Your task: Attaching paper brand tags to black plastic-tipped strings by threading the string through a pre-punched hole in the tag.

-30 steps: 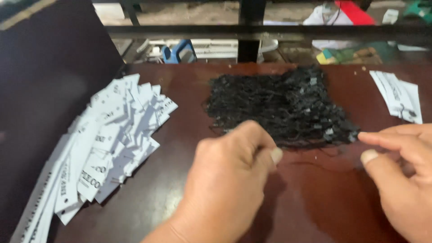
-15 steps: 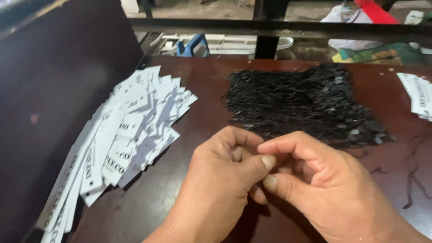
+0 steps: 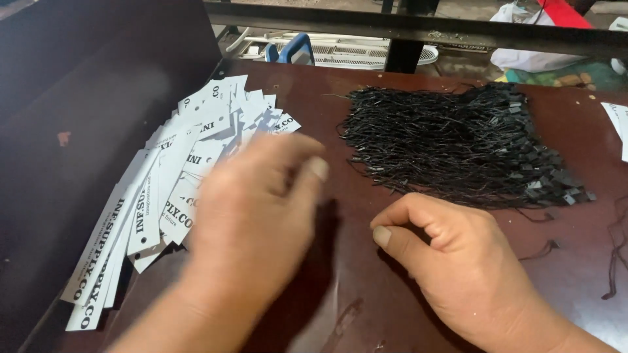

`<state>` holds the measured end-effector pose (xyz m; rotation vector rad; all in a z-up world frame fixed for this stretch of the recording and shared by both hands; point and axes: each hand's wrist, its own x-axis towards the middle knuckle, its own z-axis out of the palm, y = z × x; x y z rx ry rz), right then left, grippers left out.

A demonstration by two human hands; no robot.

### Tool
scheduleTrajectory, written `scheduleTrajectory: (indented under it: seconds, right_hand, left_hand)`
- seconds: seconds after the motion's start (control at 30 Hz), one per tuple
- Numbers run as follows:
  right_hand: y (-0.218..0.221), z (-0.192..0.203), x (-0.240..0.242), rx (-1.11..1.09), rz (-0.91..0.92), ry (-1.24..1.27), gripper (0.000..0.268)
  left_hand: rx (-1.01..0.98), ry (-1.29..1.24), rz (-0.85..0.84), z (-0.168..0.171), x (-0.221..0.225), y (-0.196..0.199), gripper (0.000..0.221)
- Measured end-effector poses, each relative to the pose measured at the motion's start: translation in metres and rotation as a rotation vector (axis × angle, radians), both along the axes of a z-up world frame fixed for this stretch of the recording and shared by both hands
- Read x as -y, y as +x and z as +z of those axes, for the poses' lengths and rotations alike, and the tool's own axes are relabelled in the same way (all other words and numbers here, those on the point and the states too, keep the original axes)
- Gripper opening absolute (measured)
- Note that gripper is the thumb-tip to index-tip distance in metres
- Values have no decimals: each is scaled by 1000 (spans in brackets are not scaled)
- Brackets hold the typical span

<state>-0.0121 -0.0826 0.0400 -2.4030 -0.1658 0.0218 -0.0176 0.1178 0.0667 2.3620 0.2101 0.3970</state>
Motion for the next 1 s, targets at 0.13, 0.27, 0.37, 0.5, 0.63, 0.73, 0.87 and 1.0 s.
scheduleTrajectory:
  seconds: [0.13,0.27,0.37,0.5,0.63,0.73,0.87,1.0]
  right_hand:
    - [-1,-11,5,122,80,-47,11]
    - [-3,-14,7,183,104,-20,10]
    - [-4,-17,9,241,159,-4,9]
    - [-5,-18,9,316,206,18,9]
    - [-6,-17,10,322,213,49,8]
    - [-6,-16,10,307,207,78,9]
    - [-6,-15,10,314,214,75,8]
    - [-6,-14,10,264,165,61,9]
  left_hand:
    - [382,613,213,-7,-59,13,27]
    - [-38,551,263,-3,-74,24,50]
    - [-92,537,280,-11,-74,30,48]
    - [-105,741,304,-13,-74,41,54]
    - [152,862,328,-31,-83,58,30]
    - [-234,544,336,11,-60,51,37]
    - [-194,590,285,-9,-81,52,45]
    - [107,759,177,-27,-97,50,35]
